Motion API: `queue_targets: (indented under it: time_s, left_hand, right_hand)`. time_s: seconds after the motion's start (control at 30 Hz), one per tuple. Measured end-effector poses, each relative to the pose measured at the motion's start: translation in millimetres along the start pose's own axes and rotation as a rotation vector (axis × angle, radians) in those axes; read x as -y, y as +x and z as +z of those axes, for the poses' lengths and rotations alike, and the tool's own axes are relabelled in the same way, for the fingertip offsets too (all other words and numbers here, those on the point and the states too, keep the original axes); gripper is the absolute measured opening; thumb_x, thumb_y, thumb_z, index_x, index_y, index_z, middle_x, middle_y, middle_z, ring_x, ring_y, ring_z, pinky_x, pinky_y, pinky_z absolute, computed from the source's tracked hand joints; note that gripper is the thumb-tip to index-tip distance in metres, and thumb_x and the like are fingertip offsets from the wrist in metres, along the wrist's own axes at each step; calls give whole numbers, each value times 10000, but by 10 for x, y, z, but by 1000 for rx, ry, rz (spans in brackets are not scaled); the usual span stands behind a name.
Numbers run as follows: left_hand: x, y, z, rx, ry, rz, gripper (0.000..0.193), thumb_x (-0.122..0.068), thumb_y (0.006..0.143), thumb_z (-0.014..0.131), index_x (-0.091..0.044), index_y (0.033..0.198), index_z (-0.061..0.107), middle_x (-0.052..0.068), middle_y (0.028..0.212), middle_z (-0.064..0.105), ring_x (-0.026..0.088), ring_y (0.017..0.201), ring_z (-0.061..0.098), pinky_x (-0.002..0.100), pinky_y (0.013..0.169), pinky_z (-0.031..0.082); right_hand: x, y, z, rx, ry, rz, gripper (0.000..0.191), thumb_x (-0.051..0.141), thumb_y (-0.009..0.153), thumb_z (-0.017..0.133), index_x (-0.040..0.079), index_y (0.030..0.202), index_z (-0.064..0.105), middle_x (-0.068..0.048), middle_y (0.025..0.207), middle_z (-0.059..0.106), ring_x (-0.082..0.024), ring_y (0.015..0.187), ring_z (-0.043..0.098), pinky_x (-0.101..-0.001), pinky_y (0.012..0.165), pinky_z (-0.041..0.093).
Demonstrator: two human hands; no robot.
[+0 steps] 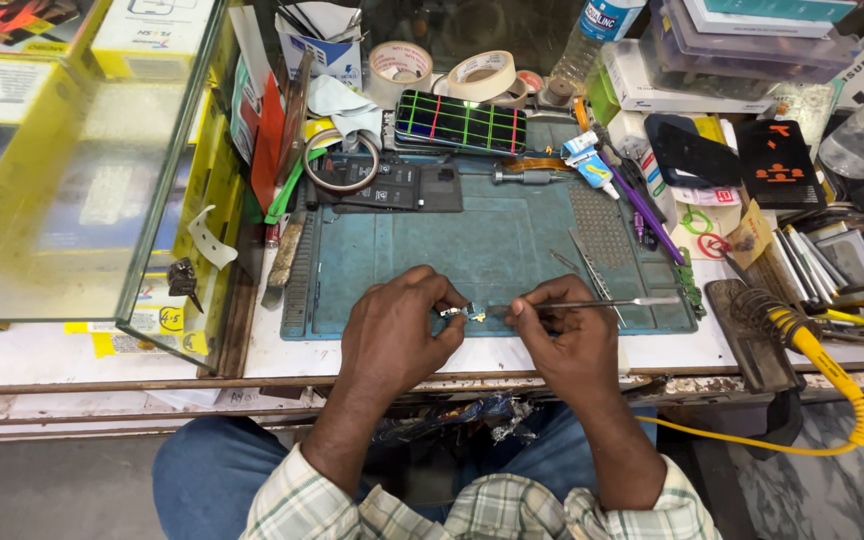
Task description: The person uses a metal probe to scrape and clean a small blue electronic component held in their left hand. They repeatedly scrape the surface of the component, likely removing residue or oxidation, while working at a cluttered repair bench.
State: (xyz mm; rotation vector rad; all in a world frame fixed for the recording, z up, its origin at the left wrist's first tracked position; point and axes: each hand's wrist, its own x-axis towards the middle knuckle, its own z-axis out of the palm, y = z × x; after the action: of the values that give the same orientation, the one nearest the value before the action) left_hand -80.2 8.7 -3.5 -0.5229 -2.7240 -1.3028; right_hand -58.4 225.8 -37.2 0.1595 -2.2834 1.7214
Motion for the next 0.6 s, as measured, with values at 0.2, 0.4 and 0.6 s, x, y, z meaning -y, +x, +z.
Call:
queue_targets:
  time_s: [0.2,0.4,0.6]
  left_hand:
    - [1,-10,3,5,24,-20,152,-210,775,786,-130,903,763,48,885,689,260,822,705,419,794,528]
    - [7,-1,13,-1,1,-10,144,-205,767,784,-134,891,764,25,886,703,246,828,716,414,802,527]
    - [20,-8,21,-15,1,27,139,-202,772,778,-127,888,758,36,880,694,250,828,712,417,787,527]
  right_hand:
    - [9,4,-3,49,-33,25,139,33,929,720,-12,996,607,-89,857,753,-125,813,745,-267,725,610]
    - [6,44,-21,43,-121,54,133,49,927,740,-15,960,628,-97,860,764,-130,808,765,-265,717,622]
    - [22,27,-27,46,-69,31,128,47,926,735,-9,953,624,-104,850,771,-143,793,758,-269,694,610]
